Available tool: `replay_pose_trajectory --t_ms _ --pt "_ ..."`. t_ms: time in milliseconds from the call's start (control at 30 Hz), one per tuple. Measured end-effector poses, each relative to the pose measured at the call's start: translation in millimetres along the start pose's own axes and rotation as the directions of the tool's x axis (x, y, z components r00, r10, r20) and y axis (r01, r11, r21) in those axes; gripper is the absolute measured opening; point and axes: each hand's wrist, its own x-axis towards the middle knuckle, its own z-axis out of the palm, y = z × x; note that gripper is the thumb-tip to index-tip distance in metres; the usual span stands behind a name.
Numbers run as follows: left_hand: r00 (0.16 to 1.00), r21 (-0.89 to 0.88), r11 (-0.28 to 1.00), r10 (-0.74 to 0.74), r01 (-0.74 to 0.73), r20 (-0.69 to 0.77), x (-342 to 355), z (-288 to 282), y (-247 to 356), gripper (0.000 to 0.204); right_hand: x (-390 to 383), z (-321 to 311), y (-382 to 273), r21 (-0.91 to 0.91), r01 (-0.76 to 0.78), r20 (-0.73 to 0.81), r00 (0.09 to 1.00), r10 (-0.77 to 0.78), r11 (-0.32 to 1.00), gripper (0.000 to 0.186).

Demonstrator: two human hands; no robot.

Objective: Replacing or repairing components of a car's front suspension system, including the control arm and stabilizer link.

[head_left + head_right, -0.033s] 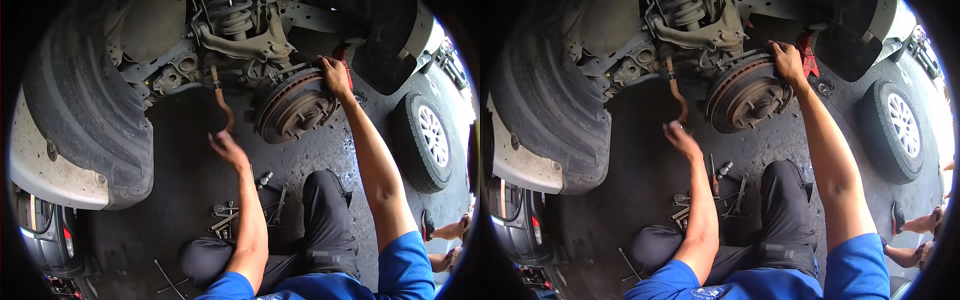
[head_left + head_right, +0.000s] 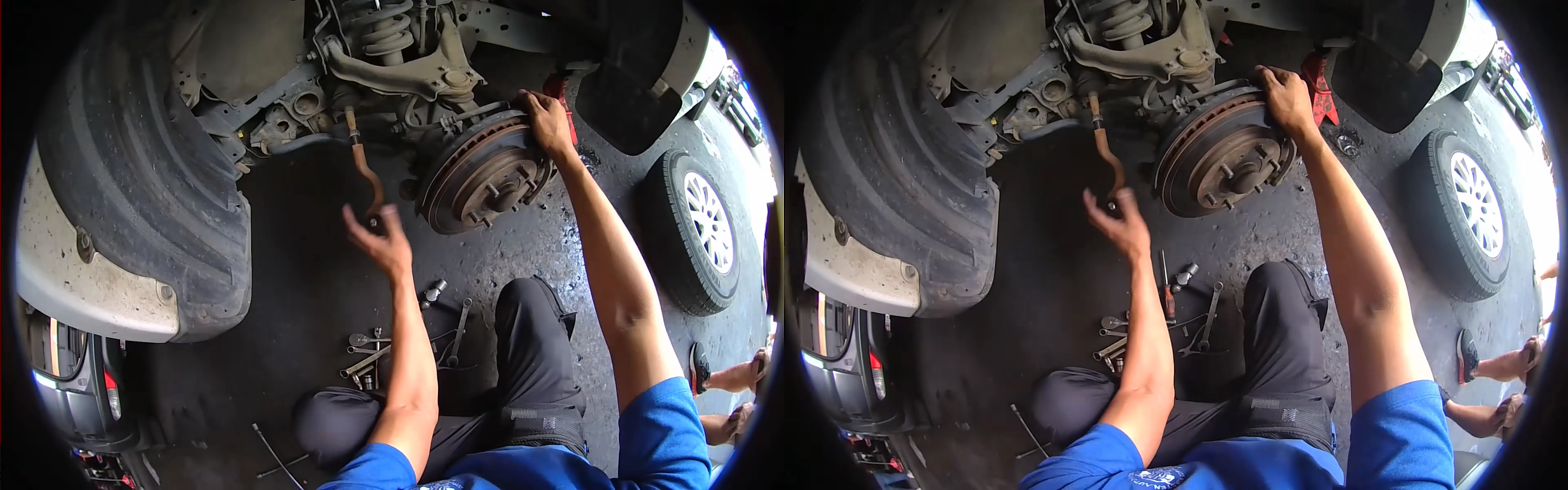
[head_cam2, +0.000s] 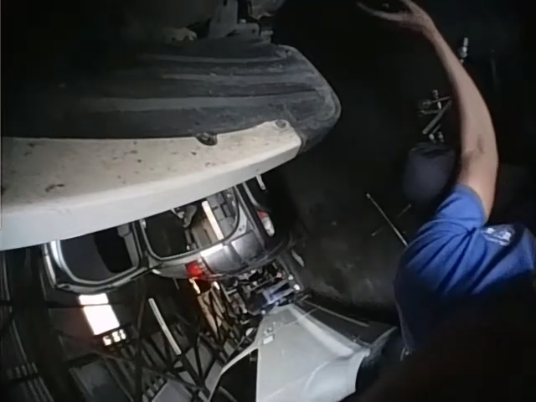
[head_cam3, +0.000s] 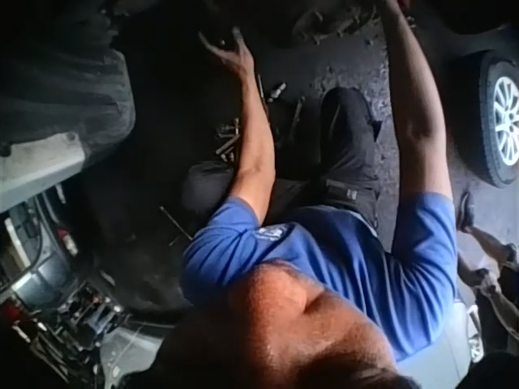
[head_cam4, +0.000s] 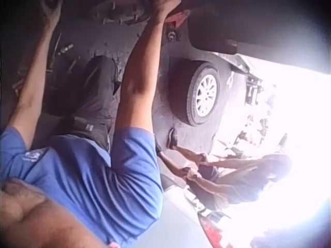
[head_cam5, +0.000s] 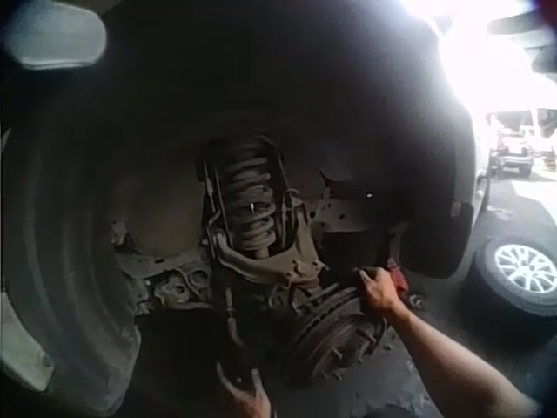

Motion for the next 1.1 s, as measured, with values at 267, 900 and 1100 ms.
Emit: replay_pose_trajectory --t_ms 267,900,1100 --pt "0.692 -0.202 0.664 -0.663 0.720 0.287 32.4 -19.0 6.7 0.047 -7.7 0.3 -5.5 -0.020 0.011 -0.005 1.000 -0.011 1.000 0.042" --pt "0.684 -0.347 0.594 -0.679 0.726 0.266 22.2 -16.1 5.7 0.045 -7.3 -1.8 -12.8 -0.056 0.027 -0.011 1.000 -0.028 0.998 0.040" --pt "0.230 -0.242 0.060 -0.590 0.968 0.774 56.7 -36.9 -14.2 0.051 -3.3 2.8 -0.7 0.033 -0.013 0.050 0.999 0.011 0.999 0.042"
